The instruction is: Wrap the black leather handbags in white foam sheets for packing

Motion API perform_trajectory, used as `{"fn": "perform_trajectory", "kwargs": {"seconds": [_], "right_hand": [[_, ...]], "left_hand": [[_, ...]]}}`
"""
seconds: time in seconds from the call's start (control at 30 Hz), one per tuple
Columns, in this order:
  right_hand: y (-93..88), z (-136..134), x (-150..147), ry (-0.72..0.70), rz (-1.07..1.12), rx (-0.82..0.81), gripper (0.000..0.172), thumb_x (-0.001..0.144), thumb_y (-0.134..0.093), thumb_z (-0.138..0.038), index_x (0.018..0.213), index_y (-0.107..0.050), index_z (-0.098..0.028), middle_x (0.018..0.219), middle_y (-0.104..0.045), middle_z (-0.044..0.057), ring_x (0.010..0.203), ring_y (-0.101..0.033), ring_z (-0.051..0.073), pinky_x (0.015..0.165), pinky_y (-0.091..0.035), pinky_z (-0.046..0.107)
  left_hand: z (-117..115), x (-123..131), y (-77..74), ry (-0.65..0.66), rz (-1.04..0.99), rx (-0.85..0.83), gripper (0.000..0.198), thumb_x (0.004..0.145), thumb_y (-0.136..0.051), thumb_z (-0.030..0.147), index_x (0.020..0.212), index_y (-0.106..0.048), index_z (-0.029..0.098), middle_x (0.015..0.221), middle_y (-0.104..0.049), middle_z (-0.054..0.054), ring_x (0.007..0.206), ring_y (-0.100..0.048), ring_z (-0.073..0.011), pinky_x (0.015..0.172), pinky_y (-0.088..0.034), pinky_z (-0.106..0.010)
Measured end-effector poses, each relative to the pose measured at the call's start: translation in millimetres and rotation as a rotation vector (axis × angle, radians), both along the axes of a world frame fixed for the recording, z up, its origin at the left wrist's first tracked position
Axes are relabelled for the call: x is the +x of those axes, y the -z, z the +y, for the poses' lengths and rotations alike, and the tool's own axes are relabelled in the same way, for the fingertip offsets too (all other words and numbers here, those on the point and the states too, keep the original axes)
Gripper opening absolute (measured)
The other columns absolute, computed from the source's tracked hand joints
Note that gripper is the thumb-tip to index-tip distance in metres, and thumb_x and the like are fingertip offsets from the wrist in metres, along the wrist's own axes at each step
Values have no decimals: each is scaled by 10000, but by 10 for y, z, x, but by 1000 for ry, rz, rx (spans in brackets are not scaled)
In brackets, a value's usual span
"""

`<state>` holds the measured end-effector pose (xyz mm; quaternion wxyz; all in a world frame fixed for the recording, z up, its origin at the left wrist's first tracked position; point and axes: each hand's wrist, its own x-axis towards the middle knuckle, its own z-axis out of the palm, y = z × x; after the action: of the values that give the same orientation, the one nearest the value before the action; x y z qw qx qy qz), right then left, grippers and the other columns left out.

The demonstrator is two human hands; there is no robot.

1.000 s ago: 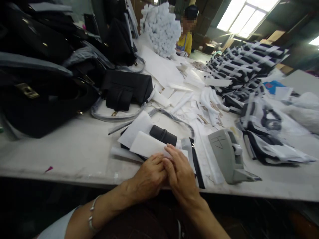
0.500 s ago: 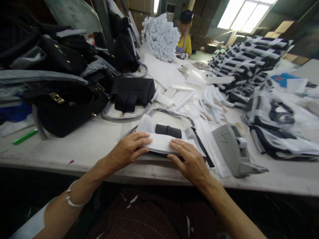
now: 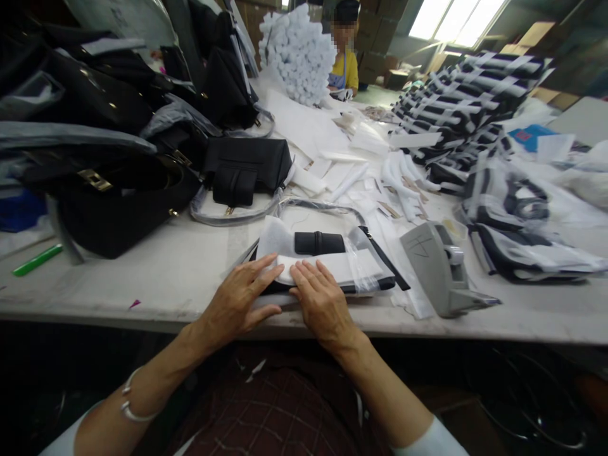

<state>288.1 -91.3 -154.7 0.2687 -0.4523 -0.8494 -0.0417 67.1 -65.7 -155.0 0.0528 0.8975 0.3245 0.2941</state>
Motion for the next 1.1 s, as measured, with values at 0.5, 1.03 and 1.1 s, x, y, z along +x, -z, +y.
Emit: {"fn": "perform_trajectory", "kwargs": {"seconds": [0.5, 1.03, 1.1], "right_hand": [[0, 16, -31, 17, -73, 3, 394, 945, -514, -142, 1337, -552, -127, 1320, -638, 144, 1249, -576, 261, 1118, -404, 482], [72, -16, -82, 91, -181, 44, 452, 928, -512, -165, 1373, -525, -83, 1376, -587, 174, 1299, -517, 273, 1156, -337, 462], [44, -52, -96, 112, -182, 18, 559, 890, -625, -270, 1400, -492, -84, 1407, -557, 180, 1326, -482, 301, 1168, -308, 485]], "left_hand": [[184, 118, 205, -121, 19, 302, 186, 974, -492, 196, 1061, -656, 216, 929, -685, -44, 785, -631, -176, 698, -471, -318], [146, 85, -16, 48, 499, 571, 318, 976, -418, 109, 1275, -520, 75, 1199, -656, -140, 951, -659, -229, 750, -519, -355], [196, 97, -42, 67, 489, 549, 310, 978, -412, 114, 1273, -504, 81, 1165, -657, -141, 909, -658, -221, 734, -515, -355]]}}
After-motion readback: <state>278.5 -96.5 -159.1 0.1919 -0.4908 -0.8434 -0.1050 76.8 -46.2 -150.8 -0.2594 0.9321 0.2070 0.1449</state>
